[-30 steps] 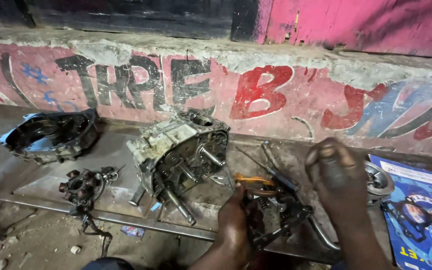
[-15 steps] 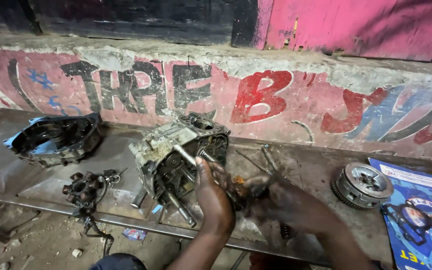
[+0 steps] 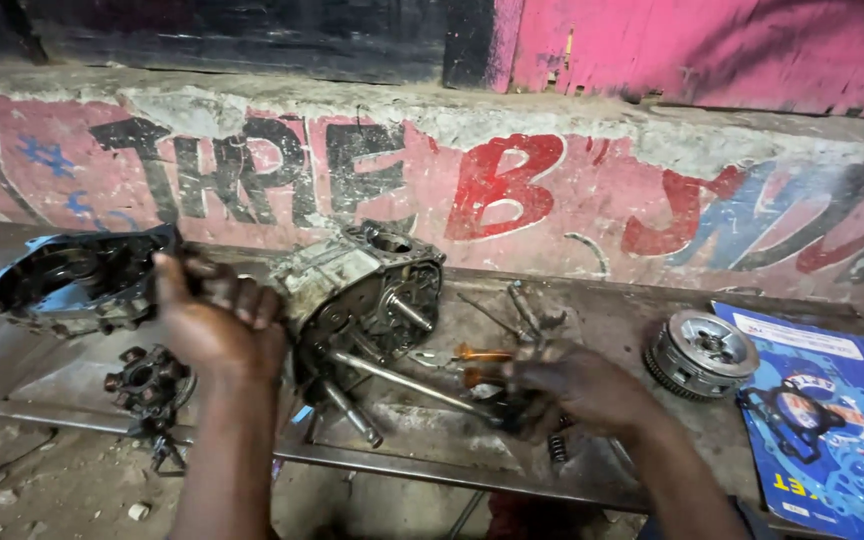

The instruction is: Disassembling a motorcycle engine casing using a screwdriver and manual force to separate internal components.

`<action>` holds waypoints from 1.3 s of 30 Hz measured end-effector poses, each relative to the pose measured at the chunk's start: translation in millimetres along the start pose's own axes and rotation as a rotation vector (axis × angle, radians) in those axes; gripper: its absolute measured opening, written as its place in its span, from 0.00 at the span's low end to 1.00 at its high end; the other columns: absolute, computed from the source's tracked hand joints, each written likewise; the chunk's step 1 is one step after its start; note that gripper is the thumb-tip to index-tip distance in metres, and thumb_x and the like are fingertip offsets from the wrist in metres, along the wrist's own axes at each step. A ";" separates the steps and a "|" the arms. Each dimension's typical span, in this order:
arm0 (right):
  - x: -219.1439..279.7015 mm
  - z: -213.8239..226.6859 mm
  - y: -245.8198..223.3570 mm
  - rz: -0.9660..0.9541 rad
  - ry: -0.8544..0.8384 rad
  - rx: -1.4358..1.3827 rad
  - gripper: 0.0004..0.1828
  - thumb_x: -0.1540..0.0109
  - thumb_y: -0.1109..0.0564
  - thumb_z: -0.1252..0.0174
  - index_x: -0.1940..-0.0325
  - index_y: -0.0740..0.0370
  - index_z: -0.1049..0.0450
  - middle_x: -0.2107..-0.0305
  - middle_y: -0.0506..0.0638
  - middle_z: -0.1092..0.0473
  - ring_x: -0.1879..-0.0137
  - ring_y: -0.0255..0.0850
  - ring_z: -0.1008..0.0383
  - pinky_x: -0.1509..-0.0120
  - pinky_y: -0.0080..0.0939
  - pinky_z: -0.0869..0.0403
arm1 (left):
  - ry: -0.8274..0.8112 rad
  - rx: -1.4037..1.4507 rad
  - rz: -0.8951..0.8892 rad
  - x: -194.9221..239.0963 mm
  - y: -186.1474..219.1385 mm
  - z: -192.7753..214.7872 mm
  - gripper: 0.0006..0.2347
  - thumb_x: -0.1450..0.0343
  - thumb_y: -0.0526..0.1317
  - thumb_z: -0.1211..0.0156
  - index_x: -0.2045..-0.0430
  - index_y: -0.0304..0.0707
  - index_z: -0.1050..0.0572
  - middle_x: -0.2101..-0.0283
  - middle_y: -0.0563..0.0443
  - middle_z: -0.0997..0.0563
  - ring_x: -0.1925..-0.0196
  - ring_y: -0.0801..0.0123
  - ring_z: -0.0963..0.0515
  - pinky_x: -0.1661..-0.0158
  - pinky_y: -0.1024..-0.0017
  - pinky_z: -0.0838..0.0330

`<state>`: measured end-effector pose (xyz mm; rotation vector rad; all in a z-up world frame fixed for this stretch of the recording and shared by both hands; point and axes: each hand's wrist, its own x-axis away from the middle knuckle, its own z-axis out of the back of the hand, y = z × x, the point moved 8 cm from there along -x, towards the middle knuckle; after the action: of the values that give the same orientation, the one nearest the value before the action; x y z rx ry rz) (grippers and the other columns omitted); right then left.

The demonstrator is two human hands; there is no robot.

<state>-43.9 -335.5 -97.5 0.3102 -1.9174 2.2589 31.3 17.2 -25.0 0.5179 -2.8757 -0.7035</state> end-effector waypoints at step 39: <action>-0.9 2.2 -4.5 -0.011 0.123 0.388 0.13 0.38 0.47 0.41 0.67 0.58 0.24 0.74 0.52 0.23 0.73 0.42 0.20 0.69 0.39 0.24 | -0.169 -0.361 -0.368 -33.5 50.9 24.9 0.12 0.25 0.23 0.49 0.56 0.45 0.31 0.65 0.51 0.24 0.70 0.75 0.29 0.70 0.81 0.38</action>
<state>-41.7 -336.9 -93.1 0.2208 -1.4085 2.5661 42.1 82.1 -24.7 0.9831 -2.7232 -1.3470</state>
